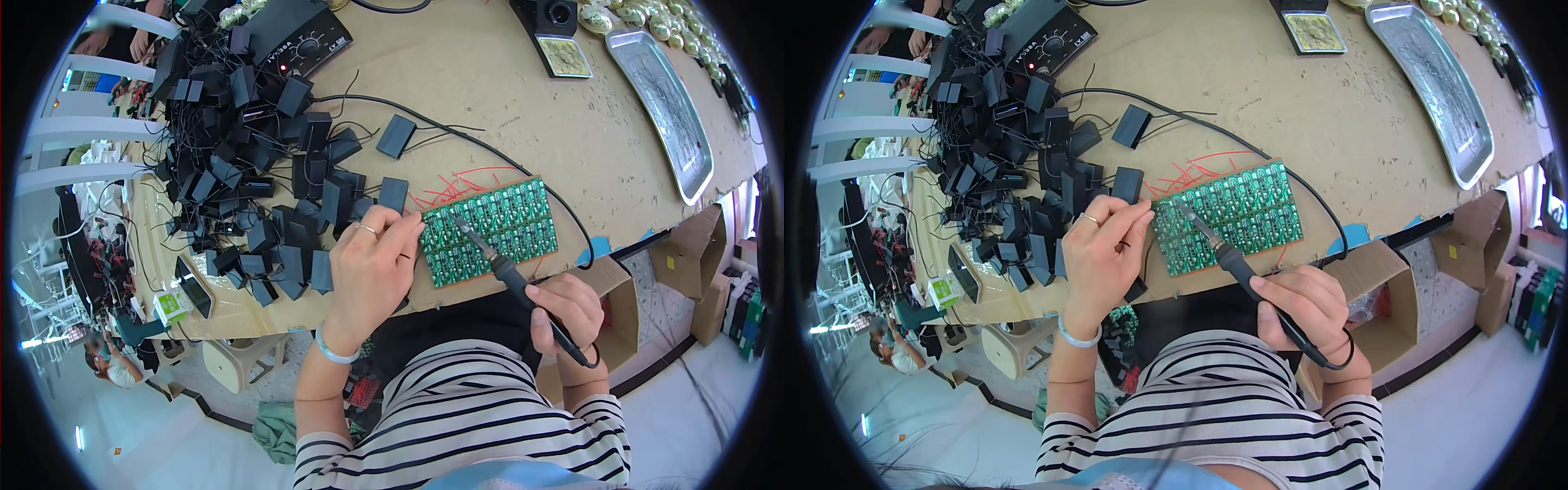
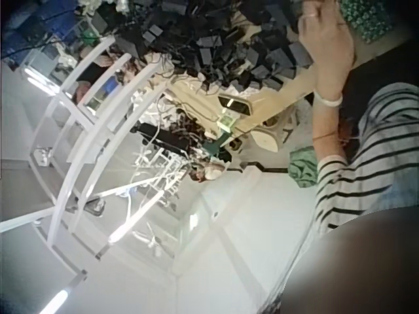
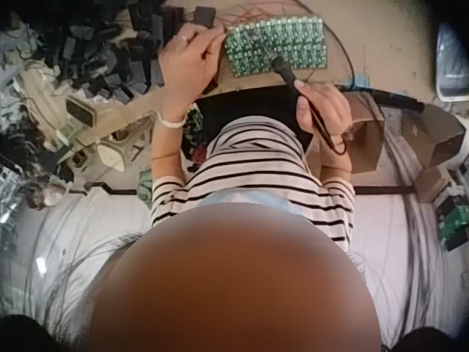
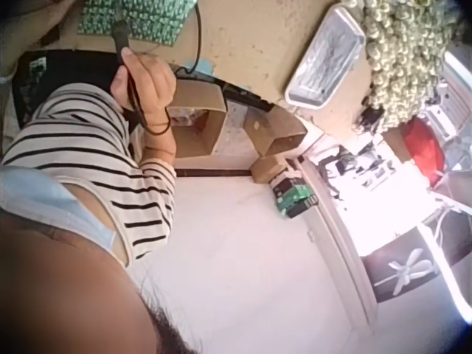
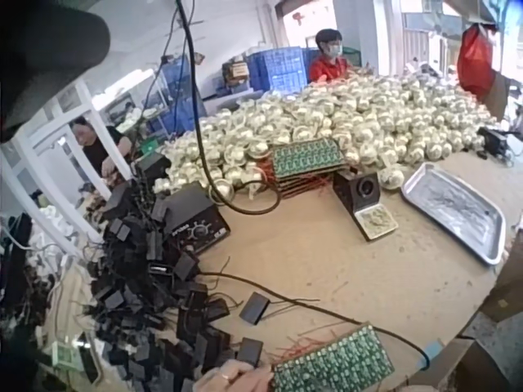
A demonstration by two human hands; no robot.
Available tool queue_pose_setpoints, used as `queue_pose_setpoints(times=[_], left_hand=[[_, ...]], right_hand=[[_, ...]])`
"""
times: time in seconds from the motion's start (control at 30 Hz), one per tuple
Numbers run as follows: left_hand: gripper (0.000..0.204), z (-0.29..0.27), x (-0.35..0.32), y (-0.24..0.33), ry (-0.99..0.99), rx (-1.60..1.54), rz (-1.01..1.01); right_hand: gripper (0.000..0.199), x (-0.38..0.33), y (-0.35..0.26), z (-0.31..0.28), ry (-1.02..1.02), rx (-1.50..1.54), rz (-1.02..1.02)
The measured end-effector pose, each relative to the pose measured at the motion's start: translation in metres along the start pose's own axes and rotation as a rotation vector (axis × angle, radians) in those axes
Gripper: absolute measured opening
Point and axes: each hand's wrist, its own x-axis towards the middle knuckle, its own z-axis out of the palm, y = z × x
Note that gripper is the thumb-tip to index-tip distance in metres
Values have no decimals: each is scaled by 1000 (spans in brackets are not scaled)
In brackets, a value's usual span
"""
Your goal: Soldering electronic components and wires onto a printed circuit board.
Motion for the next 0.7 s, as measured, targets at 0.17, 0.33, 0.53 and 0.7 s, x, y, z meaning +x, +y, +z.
queue_pose_setpoints(times=[0.17, 0.33, 0.53, 0.7], left_hand=[[12, 7, 2, -3, 4, -17, 32], [11, 4, 1, -1, -20, 22, 24], [12, 3, 0, -1, -54, 37, 24], [14, 3, 1, 1, -90, 80, 39]], right_hand=[[29, 3, 1, 5, -32, -21, -17], [31, 5, 3, 8, -53, 12, -13], [30, 9, 0, 7, -136, -71, -114], [21, 11, -2, 4, -281, -285, -401]])
